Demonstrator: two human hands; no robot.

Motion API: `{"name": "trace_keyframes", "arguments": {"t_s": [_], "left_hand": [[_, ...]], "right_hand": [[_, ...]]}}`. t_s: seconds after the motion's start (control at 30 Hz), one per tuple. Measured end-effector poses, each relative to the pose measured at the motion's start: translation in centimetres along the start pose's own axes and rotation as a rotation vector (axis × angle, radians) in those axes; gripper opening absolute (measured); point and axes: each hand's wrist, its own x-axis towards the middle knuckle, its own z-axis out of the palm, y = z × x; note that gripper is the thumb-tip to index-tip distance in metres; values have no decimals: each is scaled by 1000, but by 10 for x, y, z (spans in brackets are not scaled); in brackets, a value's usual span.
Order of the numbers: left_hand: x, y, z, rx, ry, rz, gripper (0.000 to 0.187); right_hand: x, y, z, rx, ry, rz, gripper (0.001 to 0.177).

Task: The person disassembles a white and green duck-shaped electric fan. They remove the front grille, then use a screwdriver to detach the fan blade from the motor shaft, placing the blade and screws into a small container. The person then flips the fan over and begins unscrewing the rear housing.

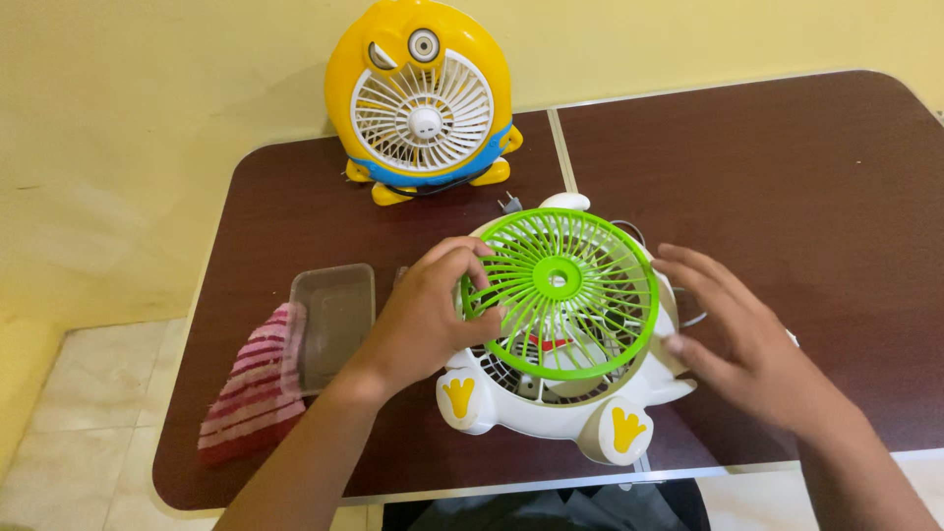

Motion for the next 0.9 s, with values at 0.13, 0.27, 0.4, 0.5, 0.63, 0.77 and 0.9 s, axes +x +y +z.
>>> {"name": "trace_keyframes", "arguments": {"t_s": [0.13,0.27,0.4,0.5,0.63,0.77,0.9], "left_hand": [[-6,1,1,-44,-14,-11,31],[-10,3,3,-32,7,-13,32],[-11,3,3,24,48,74,32],[-13,4,2,13,59,45,32],[-14,5,2,-26,56,25,33],[-13,5,4,-23,76,48,33],[-10,5,11,-33,109,70,32]], "right_hand": [[-39,-1,21,172,6,36,111],[-54,-8,43,87,19,19,136],[-52,-13,58,89,71,69,135],[-49,-7,60,151,71,135,145],[-47,7,69,302,131,-25,155],[-39,20,78,233,136,64,160],[-24,25,79,254,124,166,161]]}}
